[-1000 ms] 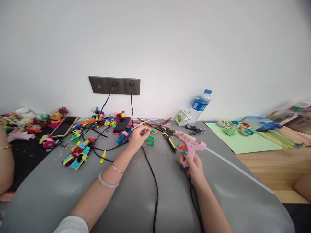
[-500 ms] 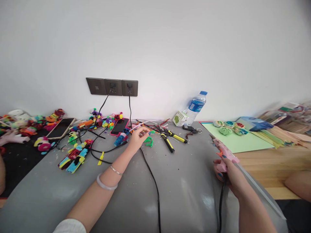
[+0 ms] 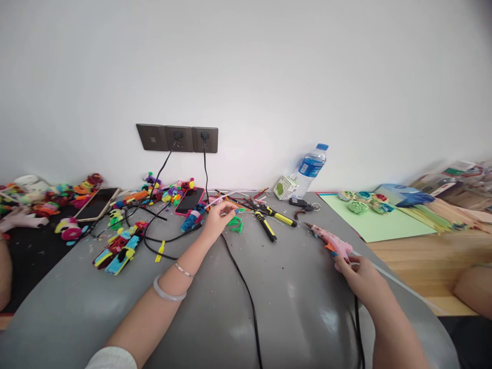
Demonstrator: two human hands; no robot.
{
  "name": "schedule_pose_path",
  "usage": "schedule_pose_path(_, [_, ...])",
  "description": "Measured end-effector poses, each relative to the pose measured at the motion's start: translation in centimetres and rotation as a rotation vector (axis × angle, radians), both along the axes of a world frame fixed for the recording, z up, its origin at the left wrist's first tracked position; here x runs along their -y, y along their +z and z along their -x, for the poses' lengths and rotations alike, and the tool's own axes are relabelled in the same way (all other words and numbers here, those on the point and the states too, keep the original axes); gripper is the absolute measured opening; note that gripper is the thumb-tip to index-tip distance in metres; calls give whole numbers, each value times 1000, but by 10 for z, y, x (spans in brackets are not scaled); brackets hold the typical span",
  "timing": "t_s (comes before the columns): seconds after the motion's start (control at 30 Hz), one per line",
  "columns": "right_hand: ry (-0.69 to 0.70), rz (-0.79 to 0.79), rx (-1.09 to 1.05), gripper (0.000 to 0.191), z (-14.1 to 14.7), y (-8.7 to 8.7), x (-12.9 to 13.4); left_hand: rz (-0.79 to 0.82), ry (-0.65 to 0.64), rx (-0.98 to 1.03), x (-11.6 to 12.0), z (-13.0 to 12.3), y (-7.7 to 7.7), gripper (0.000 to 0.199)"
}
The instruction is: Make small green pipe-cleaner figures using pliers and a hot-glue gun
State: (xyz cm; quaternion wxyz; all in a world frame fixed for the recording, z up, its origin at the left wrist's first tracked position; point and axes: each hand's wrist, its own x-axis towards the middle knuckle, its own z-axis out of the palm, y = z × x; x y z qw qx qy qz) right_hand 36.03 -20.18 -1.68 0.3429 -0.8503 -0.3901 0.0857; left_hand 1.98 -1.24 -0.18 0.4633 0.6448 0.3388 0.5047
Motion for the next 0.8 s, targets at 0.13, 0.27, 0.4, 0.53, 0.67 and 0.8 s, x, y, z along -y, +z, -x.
schedule_pose_path(0.13, [-128,44,5,41,15,23,3,6,3,-24,0,-1,-1,13])
schedule_pose_path(0.27, [55,-121,60,42,46,43,-18,18,-7,-37,0,-1,-2,13])
schedule_pose_path(0.4, [402,-161,304,44,80,37,-58,15,3,-37,-1,-1,-4,13])
schedule_pose_path(0.53, [483,23,517,61,103,20,-96,16,2,-32,-1,0,-4,15])
schedule_pose_path(0.67, [453,172,598,71,115,16,-116,27,6,-34,-1,0,-2,13])
schedule_pose_path(0.8, [427,223,604,61,122,25,-122,22,11,-57,-1,0,-1,11])
